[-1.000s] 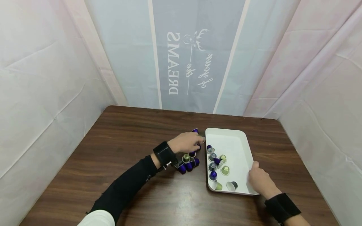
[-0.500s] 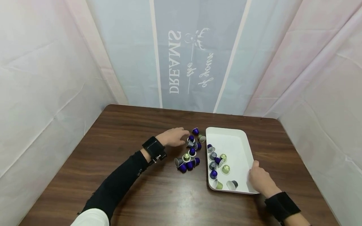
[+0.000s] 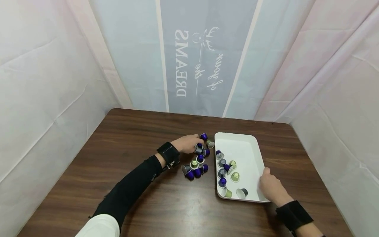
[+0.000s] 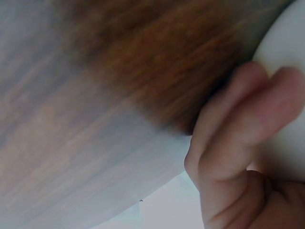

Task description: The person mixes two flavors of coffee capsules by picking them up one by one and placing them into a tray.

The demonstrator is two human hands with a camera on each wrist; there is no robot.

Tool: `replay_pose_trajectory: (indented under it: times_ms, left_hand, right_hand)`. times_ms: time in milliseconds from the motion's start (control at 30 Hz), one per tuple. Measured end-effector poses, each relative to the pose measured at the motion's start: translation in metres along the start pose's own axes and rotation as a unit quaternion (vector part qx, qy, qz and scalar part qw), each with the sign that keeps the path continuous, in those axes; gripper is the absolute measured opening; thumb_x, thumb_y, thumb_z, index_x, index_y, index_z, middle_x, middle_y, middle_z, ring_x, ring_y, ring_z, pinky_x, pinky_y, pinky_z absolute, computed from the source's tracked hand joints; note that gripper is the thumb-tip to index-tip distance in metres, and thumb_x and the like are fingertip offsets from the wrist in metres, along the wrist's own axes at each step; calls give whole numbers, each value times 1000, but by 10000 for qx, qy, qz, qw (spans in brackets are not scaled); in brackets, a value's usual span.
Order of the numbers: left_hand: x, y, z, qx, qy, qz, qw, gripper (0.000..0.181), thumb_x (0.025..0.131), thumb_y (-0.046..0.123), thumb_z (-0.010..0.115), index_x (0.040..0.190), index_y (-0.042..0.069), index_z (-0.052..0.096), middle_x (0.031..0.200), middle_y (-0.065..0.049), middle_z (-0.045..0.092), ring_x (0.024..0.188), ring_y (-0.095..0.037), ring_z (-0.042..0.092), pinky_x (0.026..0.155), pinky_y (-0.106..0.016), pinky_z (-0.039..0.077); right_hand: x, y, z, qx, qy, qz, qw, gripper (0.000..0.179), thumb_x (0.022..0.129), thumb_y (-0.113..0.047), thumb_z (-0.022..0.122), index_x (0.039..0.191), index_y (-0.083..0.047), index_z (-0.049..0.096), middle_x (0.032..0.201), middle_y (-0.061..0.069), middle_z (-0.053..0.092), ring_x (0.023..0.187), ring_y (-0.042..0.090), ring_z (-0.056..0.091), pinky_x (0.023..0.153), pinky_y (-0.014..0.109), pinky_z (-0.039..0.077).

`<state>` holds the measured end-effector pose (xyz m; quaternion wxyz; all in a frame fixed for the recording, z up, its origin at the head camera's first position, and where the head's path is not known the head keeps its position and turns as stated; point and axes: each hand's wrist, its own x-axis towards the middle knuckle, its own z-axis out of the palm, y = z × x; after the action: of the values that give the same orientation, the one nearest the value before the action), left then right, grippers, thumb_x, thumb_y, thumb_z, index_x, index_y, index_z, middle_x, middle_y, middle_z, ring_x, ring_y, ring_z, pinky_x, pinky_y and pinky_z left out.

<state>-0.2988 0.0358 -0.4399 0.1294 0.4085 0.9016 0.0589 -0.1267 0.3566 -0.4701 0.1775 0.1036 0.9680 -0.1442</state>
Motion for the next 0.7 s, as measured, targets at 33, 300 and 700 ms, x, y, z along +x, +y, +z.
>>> replay_pose_trajectory:
  times_ms: [33,300,700]
  left_hand:
    - [1,0,0,7,-26,-21,10000,35,93,8,57,125,22,59,115,-3,52,90,-13,48,70,-25,41]
    - [-3,-2,3,85,-180,-282,9994,29,95,6,53,120,19,57,111,-2,52,89,-14,49,72,-26,41]
    - [-13,-17,3,5,-30,-250,9997,18,94,14,58,112,17,61,108,-1,57,91,-14,51,76,-27,43]
  right_hand:
    - [0,0,0,6,-19,-4,10000,40,99,-9,32,116,22,14,68,16,50,62,25,52,55,35,42]
    - [0,3,-4,-39,14,-11,10000,41,100,-10,34,116,22,15,70,19,51,62,27,53,55,36,42]
    - [1,1,-4,-25,-92,38,9999,40,100,-9,33,116,22,14,67,16,50,60,26,52,53,34,42]
